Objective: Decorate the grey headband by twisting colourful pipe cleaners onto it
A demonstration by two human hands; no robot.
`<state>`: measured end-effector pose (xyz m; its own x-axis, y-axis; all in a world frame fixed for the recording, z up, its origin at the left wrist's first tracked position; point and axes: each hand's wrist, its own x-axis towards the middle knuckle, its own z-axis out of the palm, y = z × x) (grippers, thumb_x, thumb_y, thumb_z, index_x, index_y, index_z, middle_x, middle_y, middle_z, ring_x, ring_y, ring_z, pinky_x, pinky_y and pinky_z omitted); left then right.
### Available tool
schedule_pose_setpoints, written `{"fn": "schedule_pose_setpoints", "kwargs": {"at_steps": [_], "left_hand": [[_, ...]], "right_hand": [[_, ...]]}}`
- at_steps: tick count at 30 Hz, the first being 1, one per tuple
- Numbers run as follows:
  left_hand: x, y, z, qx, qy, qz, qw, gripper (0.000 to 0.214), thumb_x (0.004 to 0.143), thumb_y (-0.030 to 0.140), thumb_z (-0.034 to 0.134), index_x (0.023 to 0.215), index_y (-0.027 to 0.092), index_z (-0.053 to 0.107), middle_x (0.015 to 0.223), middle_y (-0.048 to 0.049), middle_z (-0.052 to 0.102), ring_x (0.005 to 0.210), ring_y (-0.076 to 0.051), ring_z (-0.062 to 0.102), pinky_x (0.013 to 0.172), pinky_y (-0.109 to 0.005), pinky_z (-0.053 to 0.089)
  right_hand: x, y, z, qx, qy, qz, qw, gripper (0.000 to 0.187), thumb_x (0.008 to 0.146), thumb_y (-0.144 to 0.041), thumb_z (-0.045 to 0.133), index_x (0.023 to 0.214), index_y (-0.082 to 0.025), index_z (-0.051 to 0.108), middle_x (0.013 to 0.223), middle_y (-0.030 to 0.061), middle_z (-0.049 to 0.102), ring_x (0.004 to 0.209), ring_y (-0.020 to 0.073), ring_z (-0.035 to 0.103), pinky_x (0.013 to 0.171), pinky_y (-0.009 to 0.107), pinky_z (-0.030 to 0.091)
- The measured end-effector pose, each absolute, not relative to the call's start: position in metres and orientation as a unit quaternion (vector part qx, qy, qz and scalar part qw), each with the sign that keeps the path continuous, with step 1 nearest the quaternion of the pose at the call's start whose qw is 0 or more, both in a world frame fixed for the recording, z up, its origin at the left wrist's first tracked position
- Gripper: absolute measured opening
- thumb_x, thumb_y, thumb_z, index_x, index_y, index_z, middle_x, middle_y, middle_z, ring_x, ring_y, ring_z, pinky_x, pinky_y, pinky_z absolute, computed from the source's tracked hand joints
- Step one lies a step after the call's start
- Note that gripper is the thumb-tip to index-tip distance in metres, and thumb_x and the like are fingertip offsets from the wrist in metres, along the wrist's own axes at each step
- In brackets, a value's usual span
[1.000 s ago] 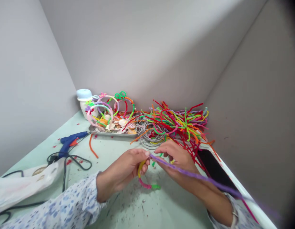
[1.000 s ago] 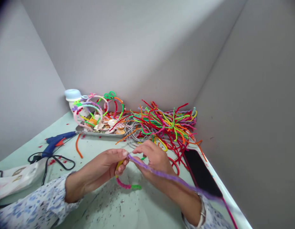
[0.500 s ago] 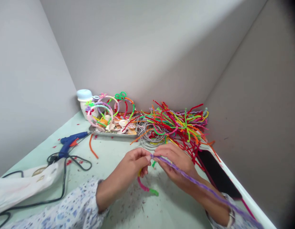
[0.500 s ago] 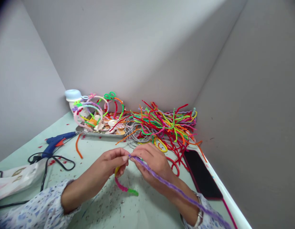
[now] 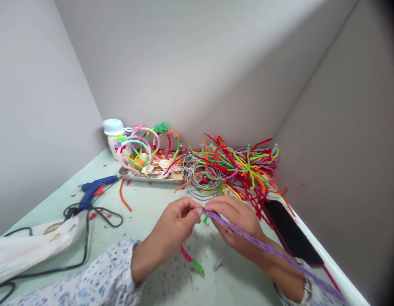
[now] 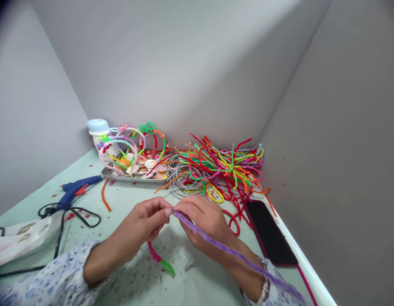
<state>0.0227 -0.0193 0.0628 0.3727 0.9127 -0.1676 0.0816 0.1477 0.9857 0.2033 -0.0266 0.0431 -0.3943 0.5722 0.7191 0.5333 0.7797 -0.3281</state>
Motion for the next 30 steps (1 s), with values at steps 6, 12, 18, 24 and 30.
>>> {"fn": "schedule_pose_setpoints", "kwargs": {"at_steps": [6, 12, 18, 24, 30], "left_hand": [[0.022, -0.021, 0.064, 0.587, 0.434, 0.354, 0.584, 0.016, 0.081, 0.031, 0.056, 0.076, 0.016, 0.057, 0.051, 0.0078, 0.039, 0.044, -0.006, 0.029, 0.043, -0.018, 0.023], [0.023, -0.023, 0.066, 0.61, 0.434, 0.356, 0.559, 0.016, 0.082, 0.03, 0.055, 0.077, 0.016, 0.058, 0.055, 0.0066, 0.042, 0.047, -0.006, 0.029, 0.045, -0.019, 0.024], [0.022, -0.027, 0.068, 0.626, 0.437, 0.354, 0.54, 0.017, 0.083, 0.031, 0.054, 0.077, 0.015, 0.058, 0.06, 0.0047, 0.046, 0.051, -0.007, 0.032, 0.047, -0.019, 0.027], [0.022, -0.028, 0.067, 0.626, 0.43, 0.354, 0.545, 0.018, 0.083, 0.031, 0.055, 0.078, 0.015, 0.058, 0.061, 0.0043, 0.046, 0.053, -0.007, 0.034, 0.049, -0.019, 0.029], [0.023, -0.024, 0.065, 0.559, 0.427, 0.342, 0.623, 0.017, 0.081, 0.031, 0.056, 0.075, 0.015, 0.055, 0.054, 0.0065, 0.038, 0.046, -0.006, 0.028, 0.043, -0.019, 0.023]], "right_hand": [[0.196, -0.031, 0.049, -0.365, -0.81, 0.077, 0.453, 0.014, 0.085, -0.009, 0.056, 0.093, -0.02, 0.061, 0.087, 0.0031, 0.064, 0.083, 0.0153, 0.059, 0.073, 0.028, 0.046], [0.191, -0.034, 0.054, -0.405, -0.785, 0.132, 0.45, 0.008, 0.086, -0.014, 0.055, 0.087, -0.02, 0.06, 0.083, 0.0018, 0.06, 0.08, 0.0147, 0.057, 0.072, 0.027, 0.044], [0.187, -0.037, 0.059, -0.459, -0.749, 0.208, 0.431, 0.011, 0.087, -0.017, 0.052, 0.08, -0.019, 0.06, 0.079, 0.0016, 0.061, 0.079, 0.0157, 0.057, 0.073, 0.028, 0.043], [0.184, -0.039, 0.067, -0.52, -0.679, 0.312, 0.413, 0.012, 0.084, -0.026, 0.055, 0.078, -0.018, 0.062, 0.073, 0.0011, 0.061, 0.07, 0.015, 0.055, 0.065, 0.027, 0.043], [0.19, -0.03, 0.067, -0.511, -0.588, 0.489, 0.392, 0.016, 0.081, -0.033, 0.058, 0.08, -0.017, 0.061, 0.06, -0.0017, 0.058, 0.058, 0.0121, 0.053, 0.057, 0.024, 0.041]]}}
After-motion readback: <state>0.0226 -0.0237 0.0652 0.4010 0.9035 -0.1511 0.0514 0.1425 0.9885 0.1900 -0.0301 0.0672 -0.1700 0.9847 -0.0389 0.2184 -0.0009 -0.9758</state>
